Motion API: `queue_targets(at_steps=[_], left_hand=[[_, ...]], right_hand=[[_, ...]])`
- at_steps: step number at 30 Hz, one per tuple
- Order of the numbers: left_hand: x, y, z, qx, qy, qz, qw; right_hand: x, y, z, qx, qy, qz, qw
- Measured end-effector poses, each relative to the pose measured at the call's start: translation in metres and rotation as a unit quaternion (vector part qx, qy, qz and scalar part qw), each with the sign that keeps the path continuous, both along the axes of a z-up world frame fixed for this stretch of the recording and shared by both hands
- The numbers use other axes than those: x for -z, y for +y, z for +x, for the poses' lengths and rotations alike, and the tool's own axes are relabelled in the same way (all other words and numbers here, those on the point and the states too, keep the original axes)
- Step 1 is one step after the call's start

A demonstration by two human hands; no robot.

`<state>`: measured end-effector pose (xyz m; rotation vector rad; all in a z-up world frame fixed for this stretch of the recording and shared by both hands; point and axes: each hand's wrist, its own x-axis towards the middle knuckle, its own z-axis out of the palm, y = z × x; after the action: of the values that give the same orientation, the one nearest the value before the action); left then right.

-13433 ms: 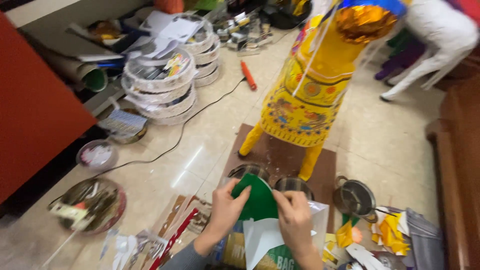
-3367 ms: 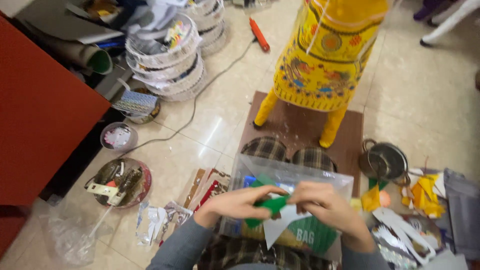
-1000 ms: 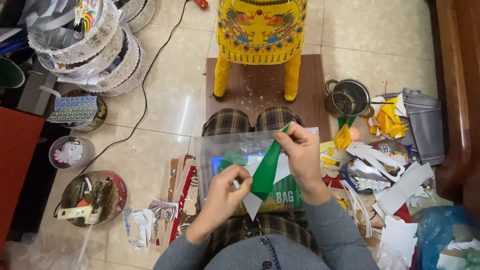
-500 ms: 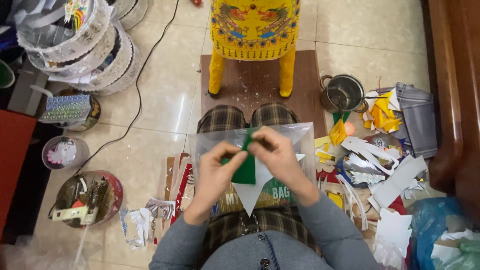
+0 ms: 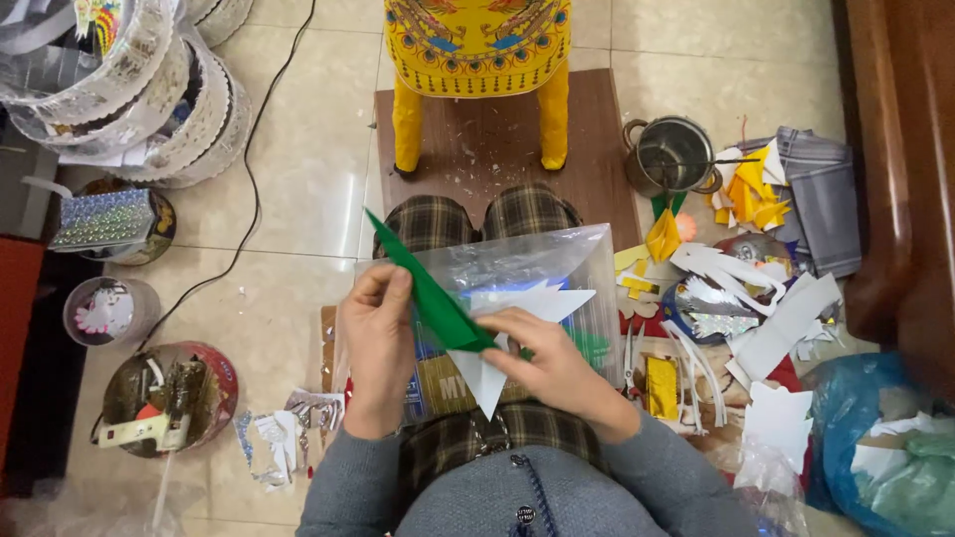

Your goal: The person folds green and white paper sheets by hand, placing the folded pieces into a plastic bag alongside other colored paper. Later, the person uses shears to cut a red paper sheet and continues folding and organizing paper pieces into the plastic sleeve.

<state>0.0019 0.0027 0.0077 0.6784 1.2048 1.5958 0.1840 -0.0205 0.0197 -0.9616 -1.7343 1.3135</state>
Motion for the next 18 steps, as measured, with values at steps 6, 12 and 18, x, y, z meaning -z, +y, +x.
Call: queue_targets(at_steps=[6,12,18], left_hand=[[0.011,-0.004,-0.016,0.163,0.071,-0.026,0.984],[0.044,-0.009,-0.027,0.160,0.072,-0.023,0.984],[0.041,-0.015,-0.026,0.163,0.086,-0.015,0.983]], right_hand=[[0.028,0.000,-0.001,0.092,-0.064,0.140,0.984],[0.023,-0.003,-0.006,0.030,-0.087,0.238,0.967],[0.029,-0.004,-0.003,0.040,-0.108,0.182,0.977]])
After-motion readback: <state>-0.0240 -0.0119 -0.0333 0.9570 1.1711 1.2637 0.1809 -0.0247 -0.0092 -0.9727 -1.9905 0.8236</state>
